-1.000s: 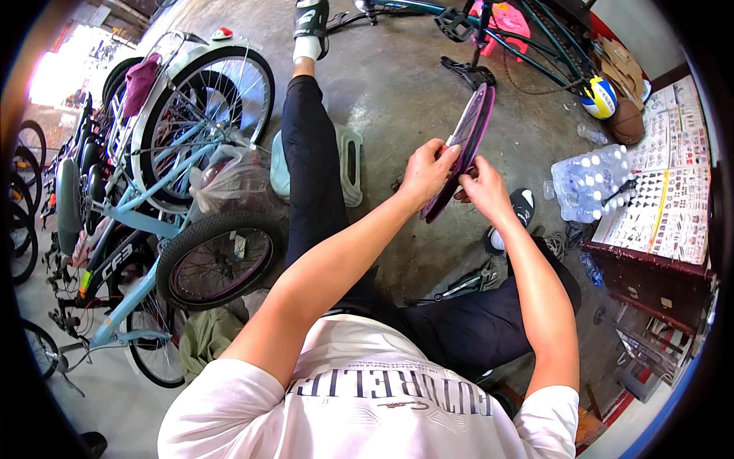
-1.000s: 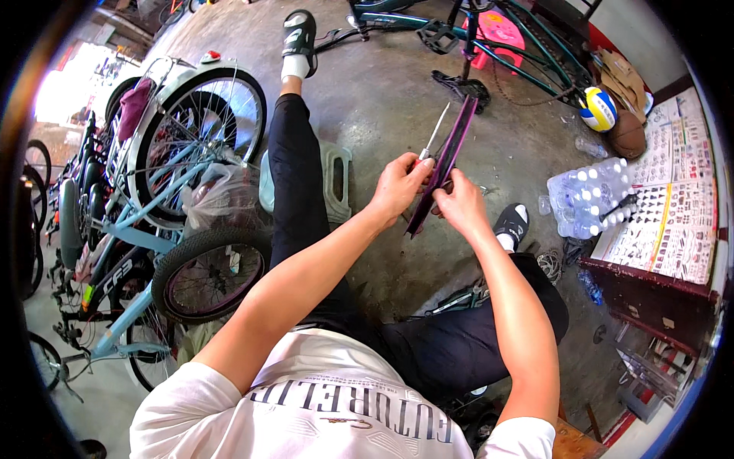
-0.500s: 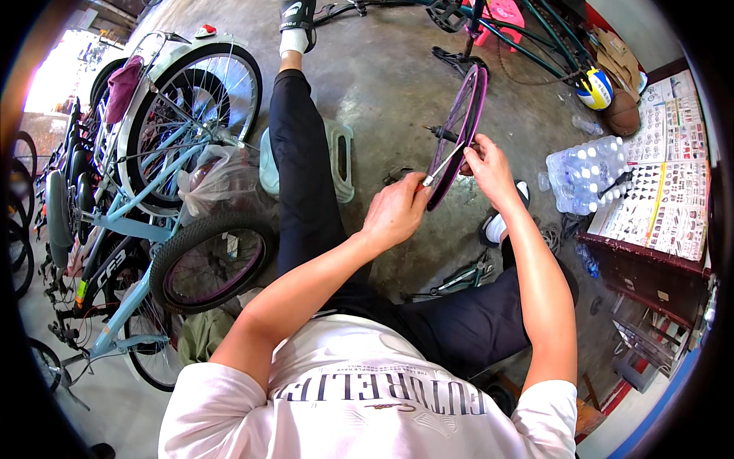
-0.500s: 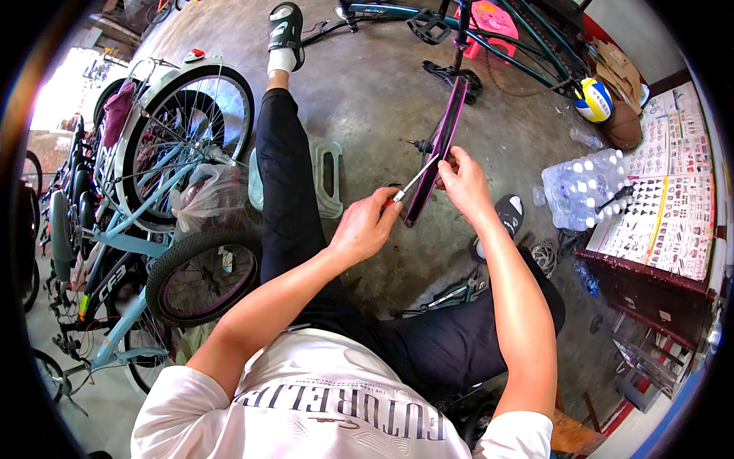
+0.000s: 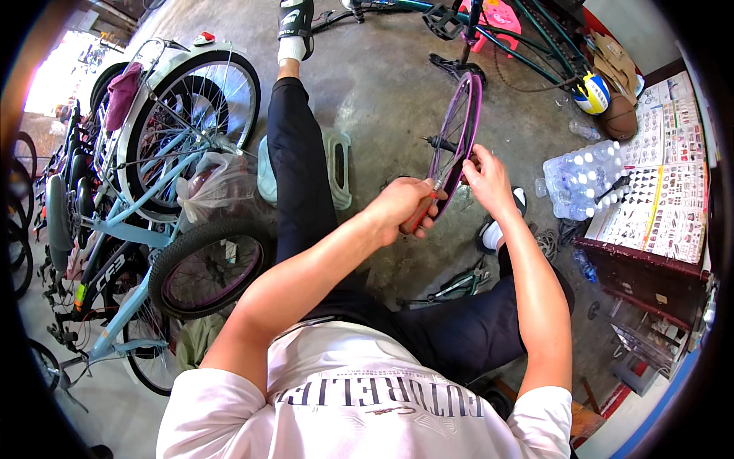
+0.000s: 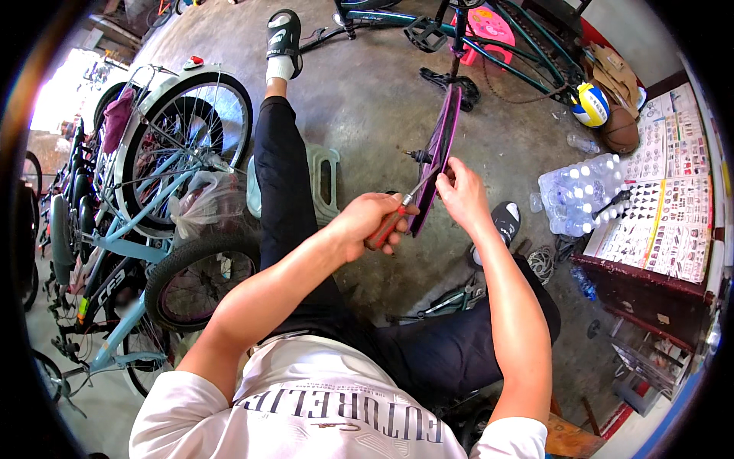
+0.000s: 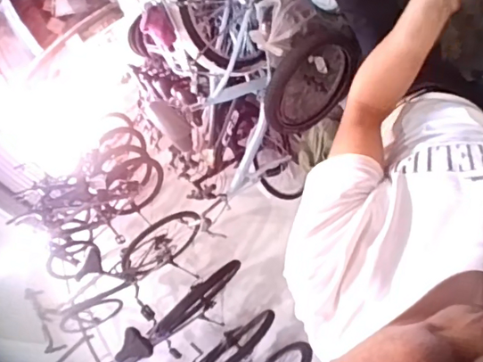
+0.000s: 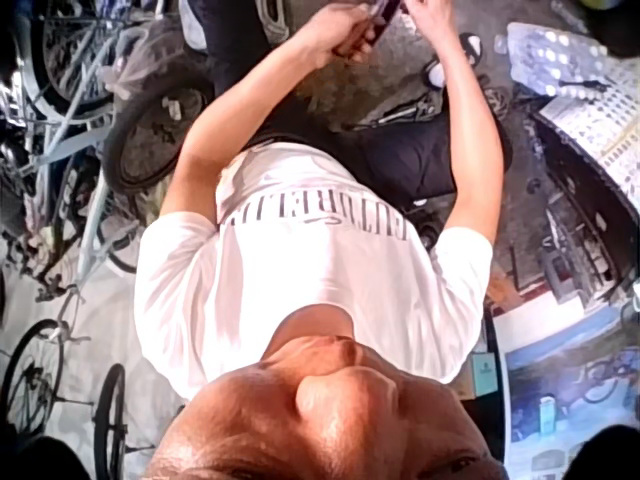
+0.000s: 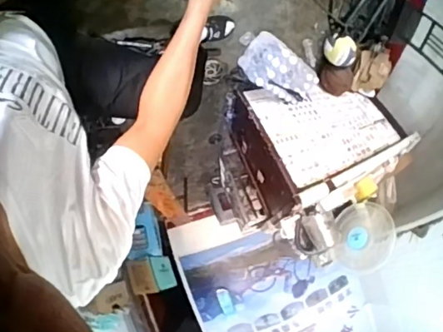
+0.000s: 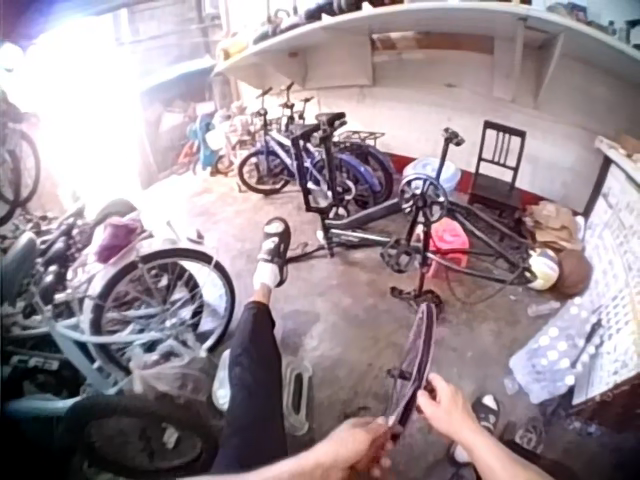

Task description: The person removes a strip of material from a bicycle wheel rim and then reaches into a tool box to select various tools.

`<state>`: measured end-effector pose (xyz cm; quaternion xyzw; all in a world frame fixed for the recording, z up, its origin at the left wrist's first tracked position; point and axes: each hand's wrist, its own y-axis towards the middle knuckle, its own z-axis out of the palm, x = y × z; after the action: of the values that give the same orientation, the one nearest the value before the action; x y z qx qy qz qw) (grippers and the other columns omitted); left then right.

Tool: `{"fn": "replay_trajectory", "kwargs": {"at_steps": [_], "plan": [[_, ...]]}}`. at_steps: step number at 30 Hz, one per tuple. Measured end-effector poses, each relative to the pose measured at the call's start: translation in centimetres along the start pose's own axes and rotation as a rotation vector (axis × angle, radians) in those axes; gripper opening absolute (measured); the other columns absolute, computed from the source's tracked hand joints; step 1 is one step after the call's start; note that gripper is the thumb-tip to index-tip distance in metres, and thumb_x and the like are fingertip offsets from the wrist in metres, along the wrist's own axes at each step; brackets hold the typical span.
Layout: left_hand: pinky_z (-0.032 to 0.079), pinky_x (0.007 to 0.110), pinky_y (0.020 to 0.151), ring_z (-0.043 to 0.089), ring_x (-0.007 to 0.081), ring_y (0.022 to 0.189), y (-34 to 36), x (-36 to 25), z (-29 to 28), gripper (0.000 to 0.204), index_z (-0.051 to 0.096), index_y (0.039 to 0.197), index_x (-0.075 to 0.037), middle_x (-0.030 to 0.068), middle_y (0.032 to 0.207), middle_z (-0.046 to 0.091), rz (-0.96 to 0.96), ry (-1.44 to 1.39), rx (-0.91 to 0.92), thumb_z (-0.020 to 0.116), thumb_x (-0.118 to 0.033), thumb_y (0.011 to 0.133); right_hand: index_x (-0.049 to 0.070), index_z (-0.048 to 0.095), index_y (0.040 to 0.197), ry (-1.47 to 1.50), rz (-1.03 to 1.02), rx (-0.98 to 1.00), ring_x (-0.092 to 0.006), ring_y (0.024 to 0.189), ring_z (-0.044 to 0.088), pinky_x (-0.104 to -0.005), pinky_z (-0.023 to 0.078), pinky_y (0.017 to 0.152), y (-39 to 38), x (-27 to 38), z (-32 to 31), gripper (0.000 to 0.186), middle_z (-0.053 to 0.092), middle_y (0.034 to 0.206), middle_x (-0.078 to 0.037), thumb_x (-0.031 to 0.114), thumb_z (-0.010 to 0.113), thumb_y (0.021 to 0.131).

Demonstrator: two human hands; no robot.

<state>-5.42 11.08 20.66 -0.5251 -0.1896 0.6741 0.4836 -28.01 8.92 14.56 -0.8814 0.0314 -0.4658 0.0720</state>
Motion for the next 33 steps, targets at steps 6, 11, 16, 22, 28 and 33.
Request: {"fn": "replay_trajectory", "kwargs": {"at_steps": [6, 11, 16, 22, 28, 33], "plan": [[0.039, 0.027, 0.048, 0.049, 0.0088, 0.055, 0.3, 0.9, -1.4, 0.040, 0.066, 0.121, -0.006, -0.0013, 0.076, 0.059, 0.024, 0.073, 0.063, 0.042, -0.037, 0.111, -0.002, 0.060, 0.105, -0.088, -0.066, -0.050, -0.0235, 0.067, 0.066, -0.0387, 0.050, 0.064, -0.8, -0.3, 0.2, 0.025, 0.066, 0.075, -0.014, 0.020, 0.061, 0.095], [0.032, 0.026, 0.045, 0.044, 0.0077, 0.049, 2.4, 3.6, -2.0, 0.043, 0.067, 0.120, -0.007, -0.0016, 0.072, 0.054, 0.110, 0.027, 0.106, 0.049, -0.045, 0.111, -0.003, 0.059, 0.106, -0.094, -0.053, -0.041, -0.0231, 0.066, 0.065, -0.0389, 0.049, 0.064, -0.9, -0.1, -0.2, 0.027, 0.066, 0.075, -0.015, 0.021, 0.062, 0.095], [0.028, 0.026, 0.044, 0.039, 0.0076, 0.047, 4.2, 5.4, -2.0, 0.045, 0.065, 0.120, -0.007, -0.0016, 0.068, 0.049, 0.159, -0.021, 0.153, 0.052, -0.049, 0.110, -0.003, 0.058, 0.105, -0.044, -0.018, -0.015, -0.0173, 0.068, 0.063, -0.0369, 0.049, 0.064, -0.8, 0.0, -0.4, 0.024, 0.064, 0.076, -0.011, 0.019, 0.063, 0.097], [0.029, 0.026, 0.045, 0.040, 0.0080, 0.049, 5.6, 6.0, -2.0, 0.045, 0.065, 0.118, -0.008, -0.0017, 0.068, 0.047, 0.183, -0.028, 0.169, 0.050, -0.050, 0.110, -0.002, 0.061, 0.104, 0.073, 0.034, 0.011, -0.0263, 0.069, 0.066, -0.0413, 0.050, 0.067, -0.6, -0.4, -0.5, 0.027, 0.068, 0.078, -0.015, 0.023, 0.062, 0.095], [0.031, 0.027, 0.046, 0.041, 0.0083, 0.049, 6.5, 6.1, -1.4, 0.044, 0.064, 0.117, -0.009, -0.0017, 0.069, 0.047, 0.169, -0.087, 0.223, 0.050, -0.050, 0.110, -0.004, 0.061, 0.105, 0.145, 0.005, -0.012, -0.0228, 0.071, 0.071, -0.0377, 0.053, 0.066, -0.2, -1.8, -0.7, 0.024, 0.069, 0.080, -0.014, 0.018, 0.060, 0.097], [0.031, 0.027, 0.046, 0.041, 0.0086, 0.049, 6.7, 6.0, -1.9, 0.044, 0.064, 0.116, -0.009, -0.0011, 0.068, 0.048, 0.210, -0.044, 0.208, 0.049, -0.050, 0.111, -0.004, 0.061, 0.118, 0.309, 0.102, 0.065, -0.0211, 0.082, 0.077, -0.0344, 0.060, 0.072, -0.4, -0.6, -1.0, 0.026, 0.073, 0.092, -0.011, 0.014, 0.058, 0.100]]}}
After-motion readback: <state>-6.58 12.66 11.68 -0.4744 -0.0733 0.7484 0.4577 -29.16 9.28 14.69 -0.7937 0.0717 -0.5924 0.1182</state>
